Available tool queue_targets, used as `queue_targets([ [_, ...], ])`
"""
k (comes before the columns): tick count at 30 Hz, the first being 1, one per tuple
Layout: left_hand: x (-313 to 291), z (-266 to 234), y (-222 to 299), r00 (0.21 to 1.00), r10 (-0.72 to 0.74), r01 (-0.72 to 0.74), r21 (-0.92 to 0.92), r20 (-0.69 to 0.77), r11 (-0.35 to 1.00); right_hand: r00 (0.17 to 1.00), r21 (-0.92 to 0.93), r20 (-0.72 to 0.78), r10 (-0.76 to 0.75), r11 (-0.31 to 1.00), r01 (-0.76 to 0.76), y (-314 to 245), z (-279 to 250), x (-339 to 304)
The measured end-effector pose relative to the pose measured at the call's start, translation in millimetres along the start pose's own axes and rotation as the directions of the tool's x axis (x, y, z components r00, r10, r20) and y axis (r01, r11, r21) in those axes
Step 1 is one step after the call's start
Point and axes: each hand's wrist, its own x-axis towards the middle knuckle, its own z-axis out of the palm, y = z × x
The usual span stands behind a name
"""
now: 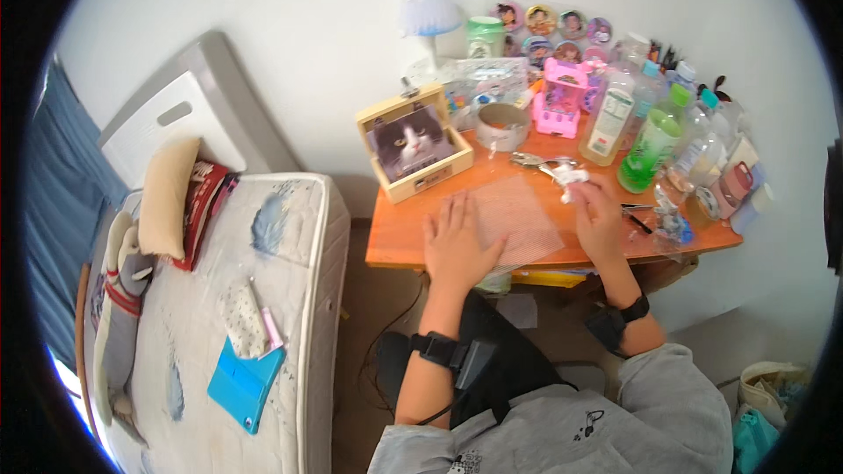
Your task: Cutting out a paper cat image and cleaning the workspace.
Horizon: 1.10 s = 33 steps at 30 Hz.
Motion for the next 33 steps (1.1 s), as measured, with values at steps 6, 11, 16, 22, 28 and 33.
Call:
queue_targets([
  [6,4,-3,1,0.996,-0.040,0.040,0.001,0.084,0.999,0.942,0.003,0.309,0.134,0.990,-0.142,35,-29,-22],
  [11,6,-5,1,0.993,-0.083,0.081,0.025,0.088,0.996,0.880,-0.059,0.474,0.032,0.998,-0.004,18,-35,-18],
  [16,5,-1,5,0.990,-0.109,0.107,0.030,0.089,0.994,0.973,0.211,0.139,0.185,0.954,-0.211,24,-58,-21],
  [22,3,1,4,0.991,-0.105,0.103,0.026,0.081,0.994,0.846,0.029,-0.477,0.238,0.967,-0.255,78,-136,21],
  [28,4,0,-1,0.990,-0.113,0.111,0.019,0.084,0.994,0.832,0.295,-0.336,0.442,0.888,-0.352,124,-154,33],
  [33,4,-6,-12,0.980,-0.076,0.094,-0.093,0.185,0.991,0.869,0.167,-0.145,0.474,0.877,-0.450,133,-175,32],
])
